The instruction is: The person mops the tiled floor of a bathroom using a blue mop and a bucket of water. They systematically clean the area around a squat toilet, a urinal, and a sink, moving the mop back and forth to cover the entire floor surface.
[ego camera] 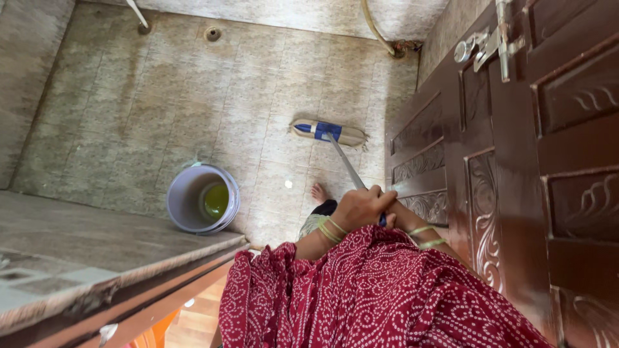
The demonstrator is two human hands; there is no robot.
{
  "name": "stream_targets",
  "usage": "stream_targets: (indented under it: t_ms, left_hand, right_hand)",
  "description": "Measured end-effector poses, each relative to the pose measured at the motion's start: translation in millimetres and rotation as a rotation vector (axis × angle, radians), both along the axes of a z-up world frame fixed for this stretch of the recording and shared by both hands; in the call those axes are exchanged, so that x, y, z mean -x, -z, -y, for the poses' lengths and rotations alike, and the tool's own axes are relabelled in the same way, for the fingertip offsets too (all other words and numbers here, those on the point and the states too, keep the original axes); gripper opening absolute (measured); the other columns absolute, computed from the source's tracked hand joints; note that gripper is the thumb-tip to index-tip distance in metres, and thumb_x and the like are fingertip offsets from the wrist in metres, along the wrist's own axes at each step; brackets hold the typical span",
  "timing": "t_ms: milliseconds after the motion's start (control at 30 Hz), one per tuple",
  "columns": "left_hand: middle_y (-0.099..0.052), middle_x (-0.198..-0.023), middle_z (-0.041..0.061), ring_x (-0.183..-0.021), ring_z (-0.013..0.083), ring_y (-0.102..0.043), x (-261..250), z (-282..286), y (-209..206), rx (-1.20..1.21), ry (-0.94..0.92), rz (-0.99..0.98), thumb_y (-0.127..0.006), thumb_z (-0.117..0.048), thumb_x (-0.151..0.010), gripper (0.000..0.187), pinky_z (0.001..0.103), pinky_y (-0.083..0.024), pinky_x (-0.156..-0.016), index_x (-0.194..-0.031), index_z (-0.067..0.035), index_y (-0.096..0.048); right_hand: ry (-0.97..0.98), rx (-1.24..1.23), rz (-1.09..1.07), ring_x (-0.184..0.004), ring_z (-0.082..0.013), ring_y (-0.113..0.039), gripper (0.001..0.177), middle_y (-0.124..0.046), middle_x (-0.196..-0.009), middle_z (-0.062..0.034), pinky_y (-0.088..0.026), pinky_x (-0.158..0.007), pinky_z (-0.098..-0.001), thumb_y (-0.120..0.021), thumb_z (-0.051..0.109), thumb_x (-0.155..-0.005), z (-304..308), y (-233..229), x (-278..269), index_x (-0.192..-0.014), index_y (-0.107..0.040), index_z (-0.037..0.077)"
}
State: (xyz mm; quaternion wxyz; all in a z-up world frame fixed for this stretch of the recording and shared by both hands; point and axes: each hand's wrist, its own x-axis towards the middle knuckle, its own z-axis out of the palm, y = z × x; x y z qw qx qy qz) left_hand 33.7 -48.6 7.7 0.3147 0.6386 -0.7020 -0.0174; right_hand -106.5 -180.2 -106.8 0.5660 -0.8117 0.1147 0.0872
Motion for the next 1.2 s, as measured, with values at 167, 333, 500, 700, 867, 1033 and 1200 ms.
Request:
stream_targets:
  t_ms: [167, 333, 500, 700, 867, 1033, 1200]
  left_hand:
    - [-0.062, -0.085, 0.016, -0.063, 0.0285, -0.064, -63, 51, 25, -0.060, -0.073, -0.079, -0.062, -0.043, -0.085, 0.048, 0.041, -0.053, -0.055, -0.121, -0.011, -0.063]
    - [-0.060, -0.093, 0.019, -0.087, 0.0345, -0.062, -136, 105, 71, 0.001, -0.217, -0.035, -0.062, -0.036, -0.082, 0.050, 0.047, -0.053, -0.077, -0.124, -0.008, -0.060]
    - [-0.058, -0.096, 0.024, -0.088, 0.0375, -0.060, -181, 127, 96, -0.050, -0.129, -0.091, -0.059, -0.033, -0.087, 0.051, 0.047, -0.054, -0.077, -0.126, 0.000, -0.057]
    - [-0.060, -0.082, 0.022, -0.068, 0.0309, -0.063, -164, 137, 62, -0.226, -0.021, -0.075, -0.057, -0.037, -0.085, 0.054, 0.043, -0.056, -0.057, -0.121, 0.003, -0.056]
    - [-0.062, -0.081, 0.021, -0.065, 0.0285, -0.066, -158, 163, 30, -0.118, -0.042, 0.007, -0.054, -0.055, -0.096, 0.062, 0.036, -0.057, -0.051, -0.121, 0.002, -0.059]
    - [-0.061, -0.074, 0.019, -0.057, 0.0272, -0.064, -171, 182, 34, -0.028, -0.114, -0.034, -0.052, -0.053, -0.095, 0.060, 0.037, -0.055, -0.045, -0.118, 0.000, -0.065]
    - [-0.061, -0.081, 0.019, -0.064, 0.0277, -0.063, -197, 217, 60, 0.089, -0.286, -0.115, -0.053, -0.040, -0.096, 0.047, 0.037, -0.055, -0.050, -0.119, 0.000, -0.063]
  right_hand:
    - [-0.065, 0.100, 0.095, -0.112, -0.0263, -0.060, 0.043, -0.060, -0.122, -0.0161, -0.054, -0.094, -0.0361, -0.067, 0.005, -0.080, 79, 56, -73, -0.122, -0.055, 0.001]
    - [-0.257, 0.315, 0.339, -0.110, -0.0255, -0.060, 0.038, -0.061, -0.120, -0.0167, -0.054, -0.094, -0.0347, -0.068, 0.004, -0.081, 153, 103, -191, -0.118, -0.059, 0.001]
    - [-0.193, 0.255, 0.216, -0.111, -0.0260, -0.060, 0.041, -0.061, -0.121, -0.0169, -0.054, -0.095, -0.0358, -0.070, 0.007, -0.082, 162, 106, -230, -0.121, -0.057, 0.000]
    - [-0.146, 0.135, 0.135, -0.119, -0.0270, -0.056, 0.049, -0.054, -0.127, -0.0180, -0.054, -0.103, -0.0359, -0.069, 0.010, -0.082, 148, 47, -194, -0.126, -0.051, -0.001]
    - [-0.094, -0.004, -0.058, -0.115, -0.0253, -0.060, 0.045, -0.057, -0.124, -0.0150, -0.059, -0.100, -0.0342, -0.066, 0.011, -0.082, 170, -14, -169, -0.124, -0.052, 0.001]
    - [-0.170, -0.044, -0.074, -0.112, -0.0264, -0.061, 0.046, -0.058, -0.121, -0.0147, -0.058, -0.097, -0.0355, -0.068, 0.011, -0.080, 197, -28, -192, -0.123, -0.054, 0.002]
    - [-0.282, -0.041, -0.071, -0.110, -0.0275, -0.062, 0.047, -0.060, -0.118, -0.0143, -0.058, -0.095, -0.0369, -0.070, 0.010, -0.077, 245, 2, -249, -0.121, -0.057, 0.003]
